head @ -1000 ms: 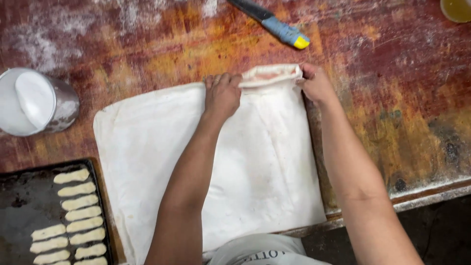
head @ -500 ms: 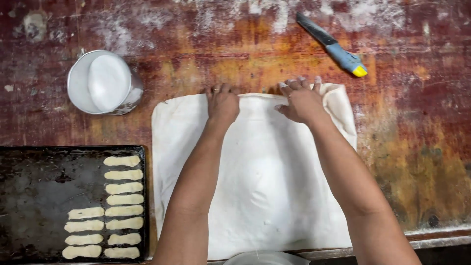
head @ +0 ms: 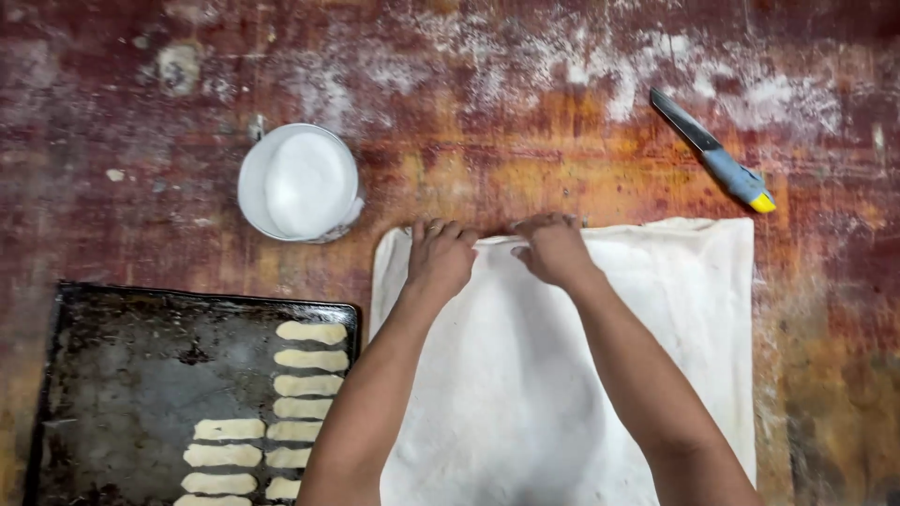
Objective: Arranging small pre-cut pieces of dough into organized rows on a baking tray
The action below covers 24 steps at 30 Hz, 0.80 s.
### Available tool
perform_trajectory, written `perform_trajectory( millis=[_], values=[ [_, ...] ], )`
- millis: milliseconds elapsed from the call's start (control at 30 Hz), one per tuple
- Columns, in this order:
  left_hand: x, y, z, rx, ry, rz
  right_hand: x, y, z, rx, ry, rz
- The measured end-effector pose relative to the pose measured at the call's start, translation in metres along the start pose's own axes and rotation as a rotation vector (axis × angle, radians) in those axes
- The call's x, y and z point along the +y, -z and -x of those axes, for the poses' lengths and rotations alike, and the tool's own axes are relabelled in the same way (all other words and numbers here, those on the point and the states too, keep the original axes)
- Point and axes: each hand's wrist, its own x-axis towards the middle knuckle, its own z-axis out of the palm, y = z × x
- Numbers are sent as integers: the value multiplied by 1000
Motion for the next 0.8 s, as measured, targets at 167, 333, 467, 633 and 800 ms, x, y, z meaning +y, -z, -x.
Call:
perform_trajectory(
  millis=[167, 333, 467, 633, 800],
  values=[
    [-31, 18, 21, 38, 83, 25, -43, 20, -6, -55, 21, -23],
    [-49, 46, 34, -4, 109, 96, -73, 66, -7, -154, 20, 57],
    [-60, 33, 41, -24, 197, 216, -109, 76, -13, -174, 78, -113],
    [-81, 32, 68, -76, 361, 230, -130, 64, -32, -242, 175, -127],
    [-60, 83, 120, 51, 376, 361, -158, 45, -54, -168, 303, -49]
  ],
)
